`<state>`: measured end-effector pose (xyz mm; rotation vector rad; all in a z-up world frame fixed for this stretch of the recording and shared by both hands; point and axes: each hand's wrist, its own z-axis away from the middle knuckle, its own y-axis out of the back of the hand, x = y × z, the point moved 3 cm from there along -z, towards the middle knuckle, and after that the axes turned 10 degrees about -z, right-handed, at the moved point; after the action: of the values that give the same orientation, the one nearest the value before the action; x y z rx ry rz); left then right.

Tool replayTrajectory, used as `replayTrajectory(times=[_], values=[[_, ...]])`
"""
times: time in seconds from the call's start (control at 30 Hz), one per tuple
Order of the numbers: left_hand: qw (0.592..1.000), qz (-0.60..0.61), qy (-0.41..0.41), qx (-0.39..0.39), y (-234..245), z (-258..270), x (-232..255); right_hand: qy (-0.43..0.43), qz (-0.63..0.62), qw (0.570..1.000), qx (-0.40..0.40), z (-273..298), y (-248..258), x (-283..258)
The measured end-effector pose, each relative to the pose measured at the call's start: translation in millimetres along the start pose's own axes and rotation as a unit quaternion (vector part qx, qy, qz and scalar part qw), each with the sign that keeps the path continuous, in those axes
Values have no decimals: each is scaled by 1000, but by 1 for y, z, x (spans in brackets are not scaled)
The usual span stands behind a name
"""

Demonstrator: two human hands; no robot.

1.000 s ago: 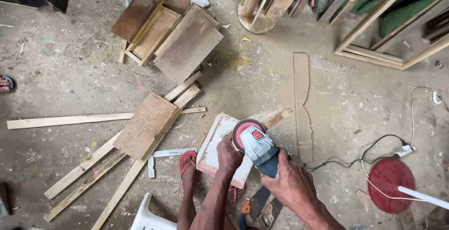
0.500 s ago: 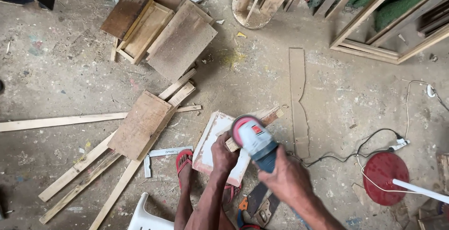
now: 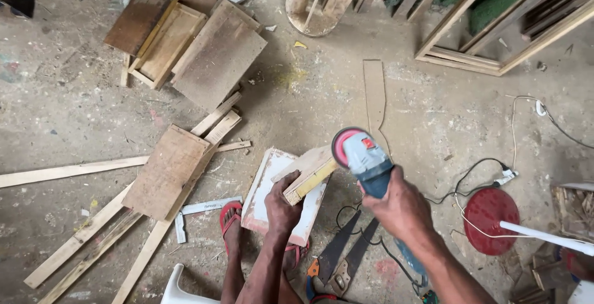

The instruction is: The person uses an angle grinder with a sanding disc to smooth the edges and surfaces of a wooden frame. They hold the frame with one hand while operating the tool with the other, moving the grinder along the wood's length and corners.

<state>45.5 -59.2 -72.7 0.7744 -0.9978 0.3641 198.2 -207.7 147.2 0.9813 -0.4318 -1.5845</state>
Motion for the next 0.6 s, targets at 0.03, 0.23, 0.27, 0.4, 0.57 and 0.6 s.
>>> replayTrajectory(times=[0.03,0.23,0.27,0.4,0.57,0.6], values=[[1000,0,0,-3,1,2,1,-3,0,1000,1,-3,3,0],[1000,-7,11,-19,6,2,3,-59,-58,997,9,9,0,-13],[1000,1,10,-12,6,1,3,-59,-47,997,-8,7,-5,-10],[1000,8,-2,-3,11,-7,10,-92,5,995,31,-11,3,1],[1000,6,7,-2,10,4,11,-63,-11,998,-18,6,-3,-2],[1000,4,2,1,12,-2,11,-60,8,997,-42,4,-11,-3]])
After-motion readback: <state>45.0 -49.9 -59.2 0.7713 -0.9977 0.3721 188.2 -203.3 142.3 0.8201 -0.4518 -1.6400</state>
